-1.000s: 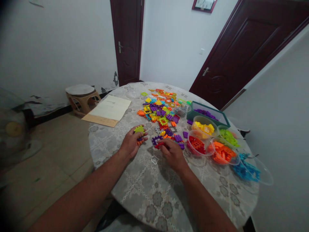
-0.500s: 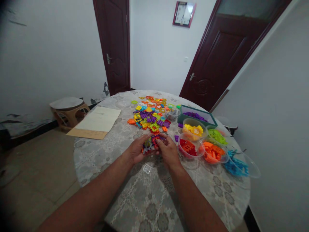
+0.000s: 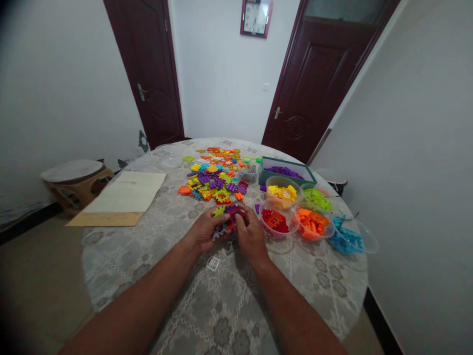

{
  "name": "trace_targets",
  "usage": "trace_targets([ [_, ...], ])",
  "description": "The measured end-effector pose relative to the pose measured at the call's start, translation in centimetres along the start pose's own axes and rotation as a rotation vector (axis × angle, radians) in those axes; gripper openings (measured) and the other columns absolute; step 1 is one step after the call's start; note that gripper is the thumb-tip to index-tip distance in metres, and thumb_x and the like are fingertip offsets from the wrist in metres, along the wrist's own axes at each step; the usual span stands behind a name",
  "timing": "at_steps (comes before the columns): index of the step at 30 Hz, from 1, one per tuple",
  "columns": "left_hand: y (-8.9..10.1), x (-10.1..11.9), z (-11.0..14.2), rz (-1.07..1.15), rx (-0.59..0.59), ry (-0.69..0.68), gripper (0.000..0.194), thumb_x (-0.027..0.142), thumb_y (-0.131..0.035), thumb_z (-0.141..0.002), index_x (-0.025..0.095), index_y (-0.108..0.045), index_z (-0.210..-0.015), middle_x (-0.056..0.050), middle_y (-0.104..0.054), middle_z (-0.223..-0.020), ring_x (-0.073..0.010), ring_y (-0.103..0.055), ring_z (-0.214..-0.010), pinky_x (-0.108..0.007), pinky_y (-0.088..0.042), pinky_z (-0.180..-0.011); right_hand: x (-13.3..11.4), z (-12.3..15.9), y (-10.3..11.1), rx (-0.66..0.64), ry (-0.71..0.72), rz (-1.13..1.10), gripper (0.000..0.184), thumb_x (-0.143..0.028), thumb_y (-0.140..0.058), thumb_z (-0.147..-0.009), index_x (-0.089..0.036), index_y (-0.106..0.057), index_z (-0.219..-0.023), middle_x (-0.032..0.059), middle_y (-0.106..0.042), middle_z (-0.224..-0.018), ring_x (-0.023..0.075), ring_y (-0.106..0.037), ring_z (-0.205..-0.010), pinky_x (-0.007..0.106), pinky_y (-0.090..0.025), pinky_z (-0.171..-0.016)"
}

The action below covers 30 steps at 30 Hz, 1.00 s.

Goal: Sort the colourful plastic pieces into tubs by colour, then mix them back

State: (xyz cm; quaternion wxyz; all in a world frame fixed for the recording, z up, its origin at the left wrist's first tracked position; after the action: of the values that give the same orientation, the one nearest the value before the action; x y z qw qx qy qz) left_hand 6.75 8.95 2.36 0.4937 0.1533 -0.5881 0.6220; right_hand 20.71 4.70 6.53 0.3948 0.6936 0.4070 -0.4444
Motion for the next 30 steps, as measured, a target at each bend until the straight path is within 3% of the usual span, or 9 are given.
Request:
trace_targets([
  [8, 1.1, 0.7, 0.4, -0.039, -0.011, -0.068, 0.055, 0.017, -0.086, -0.072, 0.019, -0.066, -0.123, -0.008, -0.077, -0.097, -0.0154, -0.07, -0.061, -0.025, -0.059, -0.05, -2.7, 0.9, 0.3, -0.006, 0.054, 0.246, 0.04, -0.035, -0.05, -0.103, -0.024, -0.069, -0.137, 0.007, -0.078, -0.117, 0.0231, -0.073, -0.098, 0.037, -0.057, -0.091],
  [15, 2.3, 3.0, 0.9, 0.015, 0.107, -0.13, 0.057, 0.014, -0.088, -0.067, 0.023, -0.066, -0.118, -0.004, -0.076, -0.101, -0.0164, -0.071, -0.07, -0.026, -0.061, -0.051, -6.8, -0.7, 7.3, 0.273, 0.296, 0.597, 0.041, -0.033, -0.046, -0.103, -0.02, -0.069, -0.135, 0.0129, -0.077, -0.123, 0.0275, -0.07, -0.109, 0.043, -0.053, -0.1],
  [19, 3.3, 3.6, 0.3, 0.056, 0.14, -0.173, 0.055, 0.014, -0.088, -0.067, 0.022, -0.067, -0.117, -0.004, -0.075, -0.097, -0.0169, -0.072, -0.072, -0.026, -0.062, -0.054, -5.1, -2.7, 9.2, 0.202, 0.311, 0.862, 0.039, -0.028, -0.043, -0.102, -0.016, -0.072, -0.125, 0.0171, -0.076, -0.117, 0.0301, -0.067, -0.108, 0.045, -0.05, -0.102],
  [23, 3.7, 3.5, -0.4, 0.057, 0.127, -0.194, 0.058, 0.016, -0.089, -0.068, 0.022, -0.067, -0.121, -0.004, -0.075, -0.096, -0.0162, -0.071, -0.069, -0.026, -0.062, -0.053, -3.3, -3.5, 9.6, 0.118, 0.316, 0.923, 0.037, -0.024, -0.042, -0.102, -0.018, -0.072, -0.123, 0.0148, -0.076, -0.121, 0.0291, -0.066, -0.112, 0.045, -0.048, -0.105],
  [27, 3.8, 3.5, -0.2, 0.057, 0.145, -0.193, 0.051, 0.015, -0.088, -0.069, 0.021, -0.069, -0.117, -0.005, -0.076, -0.096, -0.0173, -0.072, -0.071, -0.027, -0.063, -0.054, -5.5, -2.5, 9.5, 0.209, 0.396, 0.884, 0.038, -0.023, -0.044, -0.102, -0.015, -0.07, -0.129, 0.0182, -0.071, -0.131, 0.0317, -0.062, -0.124, 0.052, -0.042, -0.114],
  [28, 3.7, 3.5, -0.1, 0.057, 0.151, -0.191, 0.05, 0.015, -0.088, -0.07, 0.021, -0.069, -0.116, -0.005, -0.076, -0.096, -0.0174, -0.072, -0.07, -0.027, -0.063, -0.054, -5.8, -2.2, 8.6, 0.156, 0.401, 0.847, 0.036, -0.022, -0.045, -0.102, -0.016, -0.07, -0.127, 0.0171, -0.073, -0.127, 0.0308, -0.063, -0.121, 0.05, -0.045, -0.112],
  [30, 3.5, 3.6, 0.1, 0.057, 0.159, -0.188, 0.048, 0.014, -0.087, -0.07, 0.02, -0.069, -0.114, -0.005, -0.076, -0.096, -0.0177, -0.072, -0.069, -0.028, -0.062, -0.053, -5.8, -1.3, 5.2, -0.104, 0.406, 0.76, 0.033, -0.019, -0.048, -0.101, -0.02, -0.073, -0.123, 0.0129, -0.075, -0.118, 0.0271, -0.068, -0.111, 0.043, -0.051, -0.102],
])
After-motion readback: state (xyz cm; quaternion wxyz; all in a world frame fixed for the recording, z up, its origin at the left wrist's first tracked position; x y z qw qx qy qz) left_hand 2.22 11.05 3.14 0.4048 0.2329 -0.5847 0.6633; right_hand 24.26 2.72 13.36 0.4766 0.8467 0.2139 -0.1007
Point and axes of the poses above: each hand's wrist, its own z-axis away from the middle knuckle, its own y-axis out of the back of the hand, x = y × z, the point moved 10 cm from there along -z, towards the middle knuckle
